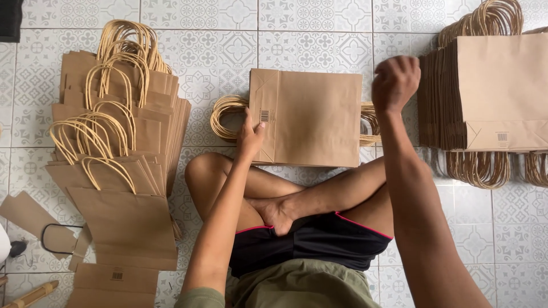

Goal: The person sits on the floor and assembles brown paper shopping bags by folding the flat sheets into shape and inserting twisted paper handles through the pre-cut slots. They repeatedly pick up a flat bag, fold it, insert the handles, and place the finished bag into a stack.

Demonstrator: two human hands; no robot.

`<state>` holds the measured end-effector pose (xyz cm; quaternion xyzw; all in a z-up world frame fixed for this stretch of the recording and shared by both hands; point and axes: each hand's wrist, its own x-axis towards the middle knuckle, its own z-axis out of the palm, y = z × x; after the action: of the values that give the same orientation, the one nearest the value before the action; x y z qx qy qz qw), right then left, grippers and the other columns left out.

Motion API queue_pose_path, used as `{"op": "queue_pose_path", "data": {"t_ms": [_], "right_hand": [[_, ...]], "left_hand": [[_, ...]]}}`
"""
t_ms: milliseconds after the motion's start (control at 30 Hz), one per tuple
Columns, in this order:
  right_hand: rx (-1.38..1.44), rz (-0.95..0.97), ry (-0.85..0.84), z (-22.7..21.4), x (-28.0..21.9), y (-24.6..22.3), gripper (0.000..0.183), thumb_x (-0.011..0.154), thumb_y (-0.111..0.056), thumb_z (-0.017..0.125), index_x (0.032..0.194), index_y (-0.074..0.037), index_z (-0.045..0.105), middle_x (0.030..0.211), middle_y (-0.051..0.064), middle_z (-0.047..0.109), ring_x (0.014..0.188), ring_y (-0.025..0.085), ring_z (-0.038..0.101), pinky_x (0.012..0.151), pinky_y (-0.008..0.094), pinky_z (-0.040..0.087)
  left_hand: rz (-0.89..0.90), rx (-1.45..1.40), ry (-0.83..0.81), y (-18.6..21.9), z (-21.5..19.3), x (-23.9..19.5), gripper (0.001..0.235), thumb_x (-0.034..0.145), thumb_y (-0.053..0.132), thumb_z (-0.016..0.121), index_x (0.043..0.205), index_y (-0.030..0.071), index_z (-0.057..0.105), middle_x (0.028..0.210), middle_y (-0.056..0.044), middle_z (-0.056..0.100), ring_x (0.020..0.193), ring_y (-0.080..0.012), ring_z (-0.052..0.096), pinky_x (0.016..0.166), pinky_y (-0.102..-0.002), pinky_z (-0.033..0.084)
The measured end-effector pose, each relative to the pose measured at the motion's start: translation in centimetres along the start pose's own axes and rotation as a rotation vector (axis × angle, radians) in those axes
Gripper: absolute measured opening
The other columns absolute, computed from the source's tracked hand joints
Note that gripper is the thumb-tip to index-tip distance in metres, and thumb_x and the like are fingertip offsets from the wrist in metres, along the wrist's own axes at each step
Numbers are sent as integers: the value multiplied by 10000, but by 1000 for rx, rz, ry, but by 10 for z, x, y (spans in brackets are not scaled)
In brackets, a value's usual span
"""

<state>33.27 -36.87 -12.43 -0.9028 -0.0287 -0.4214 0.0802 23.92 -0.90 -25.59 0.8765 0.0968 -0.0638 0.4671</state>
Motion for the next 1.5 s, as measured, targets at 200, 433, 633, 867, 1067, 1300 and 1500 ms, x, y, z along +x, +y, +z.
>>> {"op": "queue_pose_path", "data": {"t_ms": [200, 433, 633, 867, 1067, 1300, 1500], "right_hand": [[229, 445, 74, 40, -66, 26, 293, 760, -29, 662, 587, -253, 586, 621, -57, 510, 686, 199, 559, 697, 331, 487], [633, 517, -104, 3, -75, -63, 320, 735, 91, 508, 611, -151, 676, 576, 93, 576, 654, 327, 601, 731, 391, 489], [780, 637, -296, -12, -96, -82, 292, 597, 47, 426, 480, -159, 597, 412, -37, 426, 470, 117, 451, 556, 261, 397], [809, 338, -693, -76, -122, -137, 245, 792, 50, 591, 904, -119, 728, 895, 119, 694, 882, 372, 676, 846, 451, 524], [682, -22, -714, -84, -140, -186, 468, 880, -160, 726, 1338, -114, 644, 1470, 178, 560, 1393, 402, 484, 1135, 547, 354], [543, -101, -762, -75, -164, -197, 658, 866, -538, 778, 1424, -244, 590, 1577, 108, 475, 1500, 320, 380, 1238, 551, 209], [474, -89, -789, -66, -161, -220, 827, 827, -669, 757, 1472, -200, 541, 1592, 140, 449, 1497, 342, 383, 1231, 535, 283]], "left_hand": [[-116, -90, -37, 18, -12, -7, 737, 983, 311, 573, 1611, 81, 262, 1508, -312, 464, 1397, -470, 453, 1175, -545, 384], [85, -146, 110, 28, -12, -17, 773, 944, 209, 652, 1619, 146, 280, 1566, -281, 405, 1426, -482, 408, 1181, -559, 358], [237, -35, 192, 37, -16, -28, 757, 930, 88, 675, 1607, 170, 345, 1566, -302, 338, 1451, -500, 340, 1202, -565, 315], [217, -197, 223, 40, -38, -42, 559, 951, 96, 650, 1488, 174, 520, 1389, -188, 562, 1273, -375, 569, 1035, -482, 486], [201, -197, 264, -12, -44, -66, 279, 976, 193, 663, 1246, 184, 735, 1058, -57, 729, 976, -224, 710, 783, -329, 582], [173, -390, 115, -25, -56, -76, 238, 951, 252, 752, 1167, 159, 782, 1049, -60, 742, 1003, -189, 704, 855, -325, 566], [119, -550, 98, -32, -51, -69, 195, 930, 208, 773, 1113, 145, 800, 1067, -43, 753, 1075, -160, 693, 946, -321, 550]]}}
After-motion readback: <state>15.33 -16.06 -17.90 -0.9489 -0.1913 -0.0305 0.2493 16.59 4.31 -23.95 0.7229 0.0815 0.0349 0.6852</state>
